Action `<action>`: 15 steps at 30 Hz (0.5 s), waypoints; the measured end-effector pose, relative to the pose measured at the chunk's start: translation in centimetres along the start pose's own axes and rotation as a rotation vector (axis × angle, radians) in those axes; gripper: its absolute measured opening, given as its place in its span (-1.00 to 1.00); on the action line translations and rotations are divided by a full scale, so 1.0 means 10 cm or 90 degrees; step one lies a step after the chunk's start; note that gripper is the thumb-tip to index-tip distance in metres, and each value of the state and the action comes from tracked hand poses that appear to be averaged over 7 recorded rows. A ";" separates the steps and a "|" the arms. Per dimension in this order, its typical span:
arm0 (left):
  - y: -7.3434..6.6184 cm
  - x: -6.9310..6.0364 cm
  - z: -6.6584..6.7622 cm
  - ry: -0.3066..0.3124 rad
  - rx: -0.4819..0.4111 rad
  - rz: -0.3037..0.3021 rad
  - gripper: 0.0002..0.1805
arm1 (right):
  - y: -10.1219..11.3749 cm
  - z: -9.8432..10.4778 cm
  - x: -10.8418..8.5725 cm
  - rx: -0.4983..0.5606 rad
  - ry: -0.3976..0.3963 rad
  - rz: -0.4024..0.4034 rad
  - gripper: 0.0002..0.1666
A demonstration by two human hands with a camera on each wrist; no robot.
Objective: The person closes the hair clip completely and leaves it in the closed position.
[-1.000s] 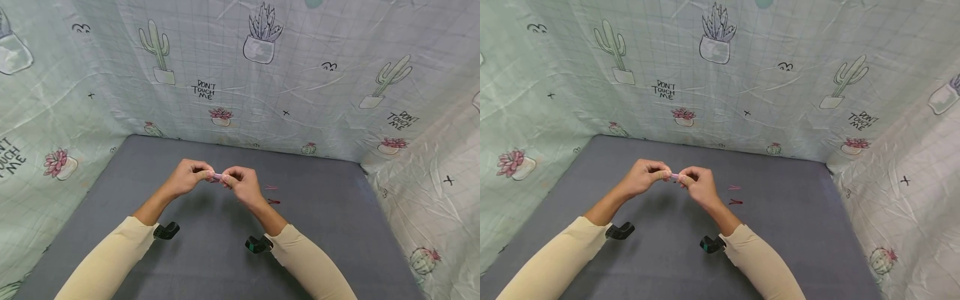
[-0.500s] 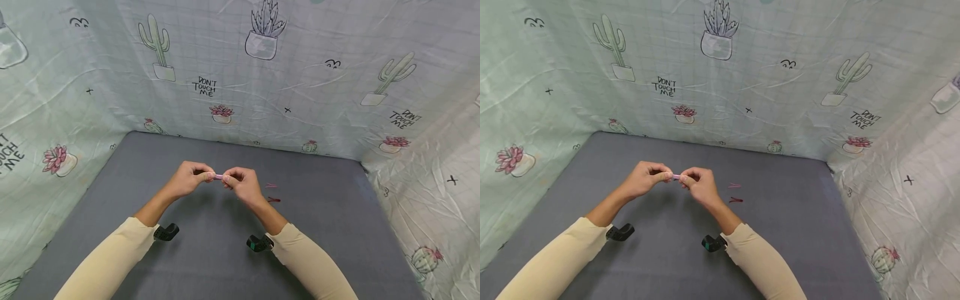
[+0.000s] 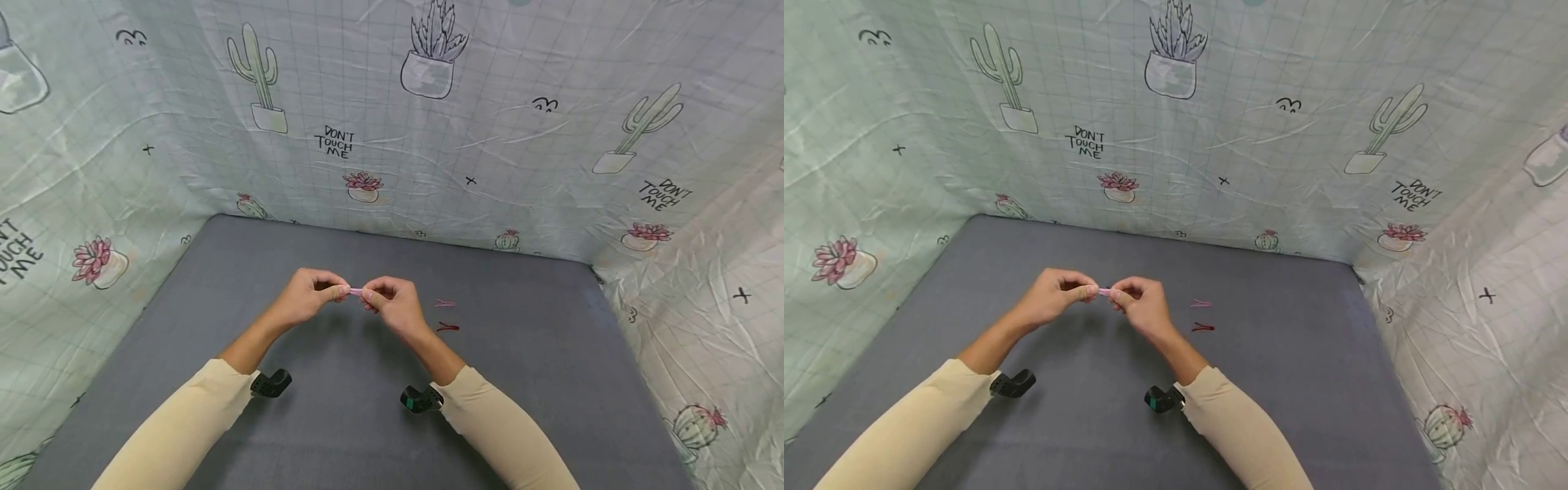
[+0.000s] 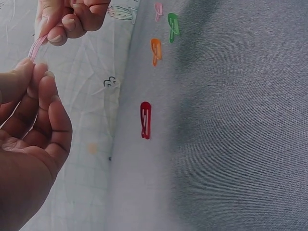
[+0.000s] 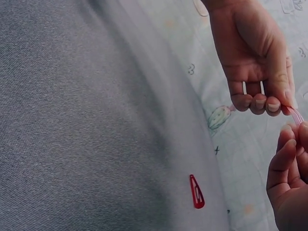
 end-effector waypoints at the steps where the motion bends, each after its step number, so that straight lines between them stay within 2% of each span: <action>1: 0.01 0.00 -0.01 -0.001 0.000 0.002 -0.78 | -0.01 0.00 0.00 0.000 -0.001 -0.003 -0.85; 15: 0.15 -0.04 -0.08 -0.007 -0.001 0.032 -0.78 | -0.15 -0.04 -0.04 0.000 -0.014 -0.060 -0.87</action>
Point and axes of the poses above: each hand's wrist, its own x-axis towards the middle knuckle, its own z-axis out of the back of the hand, y = z × x, the point moved 2 cm from there along x, towards the middle knuckle, and after that the axes turned 10 degrees about -y, right-handed, at the moved point
